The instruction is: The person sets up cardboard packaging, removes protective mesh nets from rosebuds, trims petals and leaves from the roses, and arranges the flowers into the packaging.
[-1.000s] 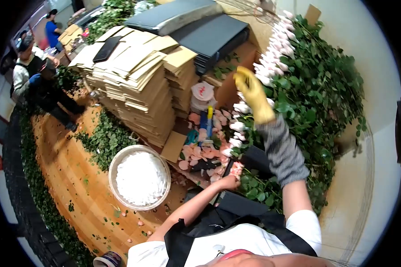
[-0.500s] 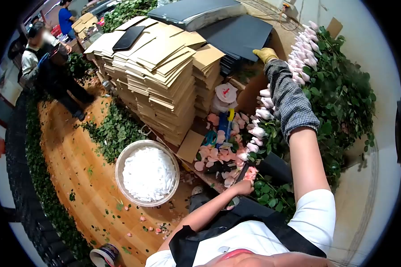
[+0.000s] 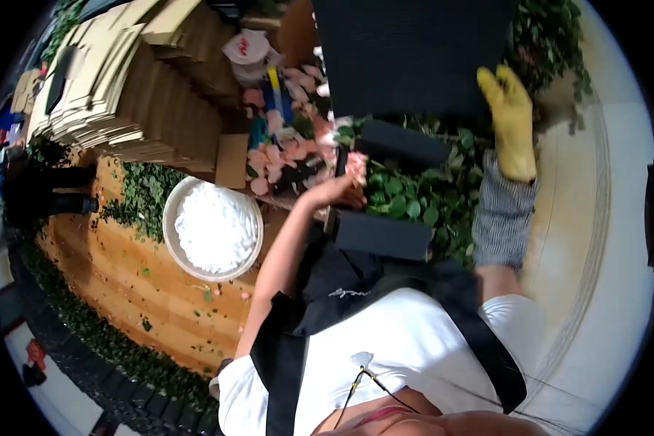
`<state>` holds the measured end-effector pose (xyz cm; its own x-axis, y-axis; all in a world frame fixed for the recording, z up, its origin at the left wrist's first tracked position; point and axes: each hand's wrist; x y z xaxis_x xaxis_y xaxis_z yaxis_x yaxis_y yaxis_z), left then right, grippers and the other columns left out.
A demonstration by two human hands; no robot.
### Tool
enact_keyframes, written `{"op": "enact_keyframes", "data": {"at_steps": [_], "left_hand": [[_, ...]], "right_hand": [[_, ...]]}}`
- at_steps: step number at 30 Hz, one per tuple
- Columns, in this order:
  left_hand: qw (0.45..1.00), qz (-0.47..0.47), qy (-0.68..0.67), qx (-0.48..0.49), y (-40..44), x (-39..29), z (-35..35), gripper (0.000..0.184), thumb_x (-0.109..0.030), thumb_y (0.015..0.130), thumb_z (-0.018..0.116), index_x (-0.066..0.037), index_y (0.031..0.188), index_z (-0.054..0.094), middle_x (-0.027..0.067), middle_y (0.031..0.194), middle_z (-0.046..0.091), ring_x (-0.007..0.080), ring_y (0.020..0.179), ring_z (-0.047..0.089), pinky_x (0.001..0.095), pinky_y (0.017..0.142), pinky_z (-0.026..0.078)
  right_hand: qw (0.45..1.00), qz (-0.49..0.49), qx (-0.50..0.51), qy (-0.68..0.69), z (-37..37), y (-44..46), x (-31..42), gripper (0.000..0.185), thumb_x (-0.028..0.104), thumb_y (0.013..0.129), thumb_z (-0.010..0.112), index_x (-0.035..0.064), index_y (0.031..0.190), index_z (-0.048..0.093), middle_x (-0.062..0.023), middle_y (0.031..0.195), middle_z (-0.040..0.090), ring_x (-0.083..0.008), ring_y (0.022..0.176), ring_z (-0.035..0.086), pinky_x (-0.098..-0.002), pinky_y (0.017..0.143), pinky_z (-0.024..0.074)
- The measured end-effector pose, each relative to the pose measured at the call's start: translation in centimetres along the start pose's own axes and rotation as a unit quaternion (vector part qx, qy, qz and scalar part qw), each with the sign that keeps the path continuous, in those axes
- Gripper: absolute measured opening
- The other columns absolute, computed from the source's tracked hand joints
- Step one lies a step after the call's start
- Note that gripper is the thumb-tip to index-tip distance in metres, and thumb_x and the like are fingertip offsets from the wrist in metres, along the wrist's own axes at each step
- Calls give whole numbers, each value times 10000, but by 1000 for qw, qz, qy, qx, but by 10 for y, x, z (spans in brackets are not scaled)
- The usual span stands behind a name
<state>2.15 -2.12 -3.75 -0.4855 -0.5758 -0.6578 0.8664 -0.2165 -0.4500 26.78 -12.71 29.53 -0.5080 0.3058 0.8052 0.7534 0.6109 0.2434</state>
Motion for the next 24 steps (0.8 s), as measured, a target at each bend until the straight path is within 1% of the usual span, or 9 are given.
{"op": "enact_keyframes", "data": {"at_steps": [2,5,8,10,16,18,20,22,24], "left_hand": [[988,-13,-125,91,-8,-2,-11,792,-624,1021,361,41,1450,388,233,1401,533,342,1307,502,438,1125,383],[993,56,92,-48,-40,-42,31,1041,-823,903,288,22,1507,348,158,1410,540,270,1297,499,408,1059,428],[998,53,-31,-24,-27,-22,20,976,-771,940,334,11,1526,329,154,1469,490,270,1350,452,421,1108,379],[987,103,-22,-125,-27,-14,23,625,-514,1021,433,15,1339,531,115,1272,612,209,1176,552,363,1026,434],[982,49,106,-151,-18,3,12,252,-209,1003,634,29,1070,680,-9,947,690,68,809,588,250,713,480],[970,79,115,-200,-17,10,13,285,-246,1001,643,35,1026,684,-22,903,679,67,780,575,262,685,482],[962,88,131,-224,-14,19,12,281,-252,986,660,27,1007,688,1,873,695,98,737,592,279,668,487],[953,94,147,-249,-18,14,19,278,-257,972,676,20,987,692,25,843,711,129,695,609,296,652,491],[806,-29,475,-352,-34,-9,33,301,-271,904,755,15,972,692,54,762,672,147,662,604,311,629,484]], "right_hand": [[987,145,68,-24,-19,-66,-50,268,243,919,733,-8,924,639,34,786,546,-72,748,490,-210,672,426],[966,254,28,24,13,-160,-133,282,253,910,745,-9,943,646,12,809,583,-105,774,523,-263,704,458],[941,336,2,48,50,-214,-197,333,262,905,746,-22,1068,686,-60,949,691,-150,866,614,-304,774,498],[920,371,105,-67,54,-203,-185,536,297,920,728,-120,1235,607,-172,1124,707,-214,1004,668,-291,939,489],[765,373,352,-391,40,-154,-137,390,352,959,632,24,1155,709,-109,964,747,-282,790,710,-399,748,574],[898,126,347,-237,30,-147,-99,415,331,942,657,17,1213,673,-142,1068,728,-271,896,711,-378,825,568],[928,90,355,71,53,-141,-87,526,295,888,712,15,1318,592,-189,1262,647,-306,1109,655,-389,953,526],[893,-170,394,-135,91,-136,-128,699,335,866,729,35,1441,470,-211,1447,506,-335,1344,494,-397,1103,424],[788,-183,461,-364,118,-144,-149,896,392,841,738,63,1548,298,-163,1572,367,-311,1383,435,-423,1103,387]]}}
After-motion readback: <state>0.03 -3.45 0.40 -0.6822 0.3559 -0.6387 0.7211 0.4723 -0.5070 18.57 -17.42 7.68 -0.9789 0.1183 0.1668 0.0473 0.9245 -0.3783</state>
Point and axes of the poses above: each hand's wrist, its own y-axis towards the middle knuckle, its own z-axis out of the palm, x = y × z
